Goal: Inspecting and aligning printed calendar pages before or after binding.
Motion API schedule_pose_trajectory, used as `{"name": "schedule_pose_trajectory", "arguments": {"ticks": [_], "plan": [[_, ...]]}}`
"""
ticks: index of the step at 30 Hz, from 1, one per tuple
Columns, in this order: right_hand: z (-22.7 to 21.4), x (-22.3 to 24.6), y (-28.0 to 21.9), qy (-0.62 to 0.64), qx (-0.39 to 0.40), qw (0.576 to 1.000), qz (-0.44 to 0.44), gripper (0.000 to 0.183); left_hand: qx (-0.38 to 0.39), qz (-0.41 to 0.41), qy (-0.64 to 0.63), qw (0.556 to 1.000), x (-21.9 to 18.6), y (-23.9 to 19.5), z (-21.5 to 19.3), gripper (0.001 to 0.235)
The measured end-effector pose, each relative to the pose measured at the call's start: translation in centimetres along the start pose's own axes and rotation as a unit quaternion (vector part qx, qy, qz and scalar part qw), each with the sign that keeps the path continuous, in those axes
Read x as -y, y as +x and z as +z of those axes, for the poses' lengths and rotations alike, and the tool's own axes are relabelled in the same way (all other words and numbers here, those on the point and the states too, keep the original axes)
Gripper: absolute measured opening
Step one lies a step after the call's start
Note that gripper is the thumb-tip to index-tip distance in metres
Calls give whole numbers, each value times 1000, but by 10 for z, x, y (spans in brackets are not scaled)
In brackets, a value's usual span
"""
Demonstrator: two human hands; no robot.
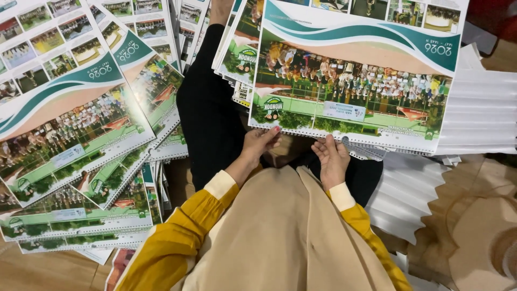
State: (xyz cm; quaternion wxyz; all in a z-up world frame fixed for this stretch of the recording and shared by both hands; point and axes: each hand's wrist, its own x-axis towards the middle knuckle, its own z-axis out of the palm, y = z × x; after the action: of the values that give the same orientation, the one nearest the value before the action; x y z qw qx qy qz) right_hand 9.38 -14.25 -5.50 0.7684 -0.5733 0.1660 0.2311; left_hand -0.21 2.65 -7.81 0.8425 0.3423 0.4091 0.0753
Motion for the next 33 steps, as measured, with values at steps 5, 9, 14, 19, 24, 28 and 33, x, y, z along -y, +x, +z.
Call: {"name": "schedule_pose_trajectory", "arguments": {"ticks": [5,9,14,19,24,28,33], "plan": [[-4,-8,4,9,2,1000,6,22,-5,2,7,1000,-7,-5,4,52],[-6,-12,9,1,-3,1000,8,25,-9,3,17,1000,-8,-4,5,50],[-9,-16,11,-9,-6,1000,9,26,-35,14,18,999,-5,-1,5,48],[-15,-20,17,-13,-2,1000,-4,24,-47,38,11,998,-1,1,6,41],[-9,-7,8,6,20,999,-46,17,-48,50,2,998,-13,-8,4,40],[-5,-1,6,-16,0,999,-35,19,-81,41,12,996,-19,-15,10,35],[-14,-13,20,-66,-5,997,-41,24,-132,37,80,987,-25,-16,5,38]]}}
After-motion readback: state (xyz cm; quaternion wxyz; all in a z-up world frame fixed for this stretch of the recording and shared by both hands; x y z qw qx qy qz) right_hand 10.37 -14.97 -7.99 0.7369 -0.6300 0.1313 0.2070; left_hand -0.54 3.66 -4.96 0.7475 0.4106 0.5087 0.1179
